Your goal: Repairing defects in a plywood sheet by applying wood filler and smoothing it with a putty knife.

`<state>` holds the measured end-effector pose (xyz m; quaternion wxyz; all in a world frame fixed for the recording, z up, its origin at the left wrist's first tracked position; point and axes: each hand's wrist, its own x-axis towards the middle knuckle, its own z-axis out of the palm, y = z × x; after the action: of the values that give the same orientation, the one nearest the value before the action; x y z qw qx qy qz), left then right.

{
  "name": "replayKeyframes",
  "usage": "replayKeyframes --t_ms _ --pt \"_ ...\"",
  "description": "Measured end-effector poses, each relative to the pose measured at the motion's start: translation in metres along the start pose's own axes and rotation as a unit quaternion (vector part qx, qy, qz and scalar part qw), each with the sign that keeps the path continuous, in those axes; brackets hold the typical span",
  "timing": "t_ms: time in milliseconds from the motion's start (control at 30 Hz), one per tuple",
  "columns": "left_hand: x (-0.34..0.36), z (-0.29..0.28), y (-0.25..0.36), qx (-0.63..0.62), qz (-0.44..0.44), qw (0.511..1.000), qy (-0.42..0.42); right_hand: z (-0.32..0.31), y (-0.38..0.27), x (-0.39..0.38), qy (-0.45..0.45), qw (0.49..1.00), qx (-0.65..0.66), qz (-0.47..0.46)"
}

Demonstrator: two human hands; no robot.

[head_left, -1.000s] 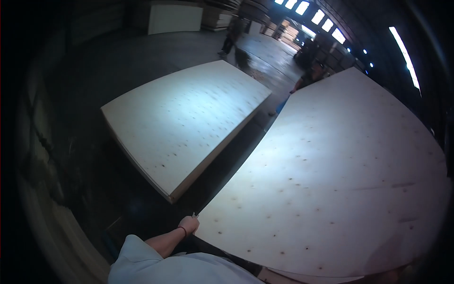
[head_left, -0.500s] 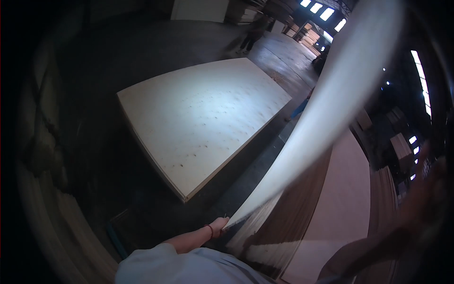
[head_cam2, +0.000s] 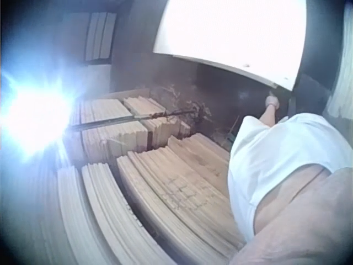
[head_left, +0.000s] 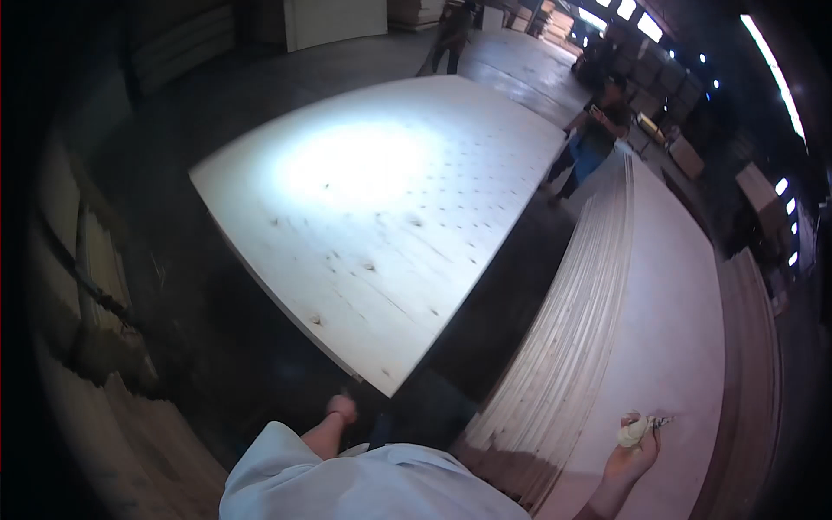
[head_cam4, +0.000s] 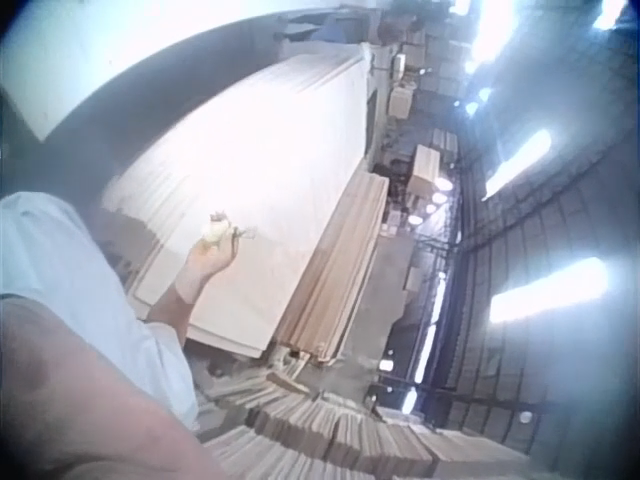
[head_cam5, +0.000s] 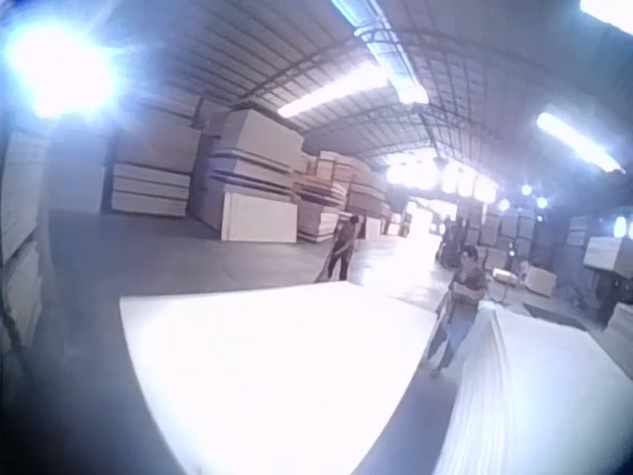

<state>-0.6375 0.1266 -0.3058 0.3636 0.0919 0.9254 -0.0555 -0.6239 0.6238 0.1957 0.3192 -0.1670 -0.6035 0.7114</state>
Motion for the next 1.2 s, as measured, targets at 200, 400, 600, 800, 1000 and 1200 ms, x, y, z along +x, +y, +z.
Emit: replayKeyframes --t_ms 200,400,600,800,1000,1200 --pt "-0.058 0.035 -0.103 0.024 0.002 0.991 -0.134 -0.013 0.034 0.028 -0.016 1.0 -0.004 0.024" --pt "-0.011 0.02 -0.082 -0.076 -0.012 0.996 -0.055 0.035 0.076 0.043 0.02 0.997 0.001 0.077" --pt "0.076 -0.218 -0.079 -0.55 -0.105 0.828 0.022 0.126 0.168 0.077 -0.056 0.988 0.042 0.141" --pt "0.142 -0.18 -0.177 -0.365 -0.105 0.893 0.242 0.193 0.23 0.084 -0.115 0.965 -0.05 0.23" --pt "0.107 -0.174 -0.19 -0.532 -0.26 0.805 0.014 0.201 0.261 0.049 -0.008 0.942 0.015 0.334" --pt "0.037 -0.095 -0.208 -0.462 -0.28 0.842 0.001 0.203 0.288 -0.006 -0.126 0.915 0.016 0.382"
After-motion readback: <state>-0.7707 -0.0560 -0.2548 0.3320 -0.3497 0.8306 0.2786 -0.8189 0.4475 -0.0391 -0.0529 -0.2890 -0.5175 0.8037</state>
